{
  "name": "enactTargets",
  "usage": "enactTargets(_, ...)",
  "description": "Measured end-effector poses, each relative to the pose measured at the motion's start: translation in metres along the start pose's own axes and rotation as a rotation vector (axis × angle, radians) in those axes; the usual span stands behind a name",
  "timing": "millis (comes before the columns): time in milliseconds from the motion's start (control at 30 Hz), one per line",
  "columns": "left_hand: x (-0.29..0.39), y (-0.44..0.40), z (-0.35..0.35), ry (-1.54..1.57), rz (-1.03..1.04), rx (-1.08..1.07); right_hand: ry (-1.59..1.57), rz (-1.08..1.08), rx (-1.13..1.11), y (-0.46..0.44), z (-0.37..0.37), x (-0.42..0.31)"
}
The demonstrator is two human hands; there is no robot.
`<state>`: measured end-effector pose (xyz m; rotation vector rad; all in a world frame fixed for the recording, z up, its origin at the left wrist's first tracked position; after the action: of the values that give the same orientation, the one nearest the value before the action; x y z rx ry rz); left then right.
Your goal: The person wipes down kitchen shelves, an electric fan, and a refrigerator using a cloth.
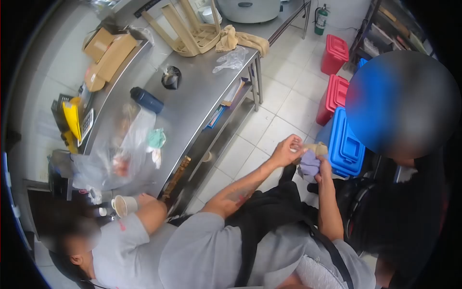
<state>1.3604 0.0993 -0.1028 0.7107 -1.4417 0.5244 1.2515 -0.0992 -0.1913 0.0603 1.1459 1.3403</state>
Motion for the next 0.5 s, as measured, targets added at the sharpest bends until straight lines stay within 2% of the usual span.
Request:
enactTargets(33, -0.004, -0.022, -0.006, 0.001, -0.027, 0.013, 0.000, 0.030, 0.003, -0.018, 0.003, -0.004)
enactTargets(67, -0.008, -0.046, -0.010, -0.153, -0.014, 0.010, 0.030, 0.071, -0.018, -0.035, 0.010, -0.015)
enactTargets(100, -0.006, -0.075, -0.019, -0.320, 0.013, 0.018, 0.063, 0.101, -0.064, -0.063, 0.031, -0.028)
enactTargets(133, -0.014, -0.100, -0.020, -0.413, 0.126, 0.041, 0.083, 0.062, -0.158, -0.087, 0.056, -0.032)
enactTargets(167, -0.026, -0.134, -0.030, -0.416, 0.108, 0.082, 0.103, 0.091, -0.186, -0.103, 0.090, -0.045)
enactTargets(233, -0.044, -0.192, -0.052, -0.240, 0.208, 0.113, -0.345, 0.382, -0.488, -0.112, 0.160, -0.091)
enactTargets(267, -0.037, -0.212, -0.078, -0.023, -0.105, 0.195, -0.323, 0.419, -0.489, -0.125, 0.175, -0.117)
enactTargets(300, -0.022, -0.232, -0.105, -0.017, -0.109, 0.225, -0.282, 0.449, -0.663, -0.140, 0.196, -0.143)
enactTargets(333, -0.009, -0.247, -0.129, 0.280, -0.145, 0.240, -0.245, 0.475, -0.835, -0.151, 0.214, -0.165)
enactTargets(367, 0.005, -0.261, -0.150, 0.580, -0.166, 0.252, -0.226, 0.497, -0.844, -0.166, 0.227, -0.189)
enactTargets(400, 0.022, -0.270, -0.175, 0.592, -0.148, 0.287, -0.055, 0.443, -0.889, -0.185, 0.239, -0.216)
enactTargets(467, 0.054, -0.270, -0.208, 1.113, -0.182, 0.268, 0.171, 0.340, -0.922, -0.217, 0.266, -0.261)
enactTargets(500, 0.076, -0.276, -0.216, 1.116, -0.145, 0.318, 0.190, 0.340, -0.895, -0.233, 0.275, -0.277)
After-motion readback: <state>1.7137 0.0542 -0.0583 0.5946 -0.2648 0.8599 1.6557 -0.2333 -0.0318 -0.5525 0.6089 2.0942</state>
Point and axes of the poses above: each hand's wrist, its own y-axis away from the middle knuckle, its own z-axis out of the palm, x = y × z, the point moved 2 cm from there along -y, towards the middle knuckle, and after that the axes turned 4 degrees about -x, right-handed, at the moved point
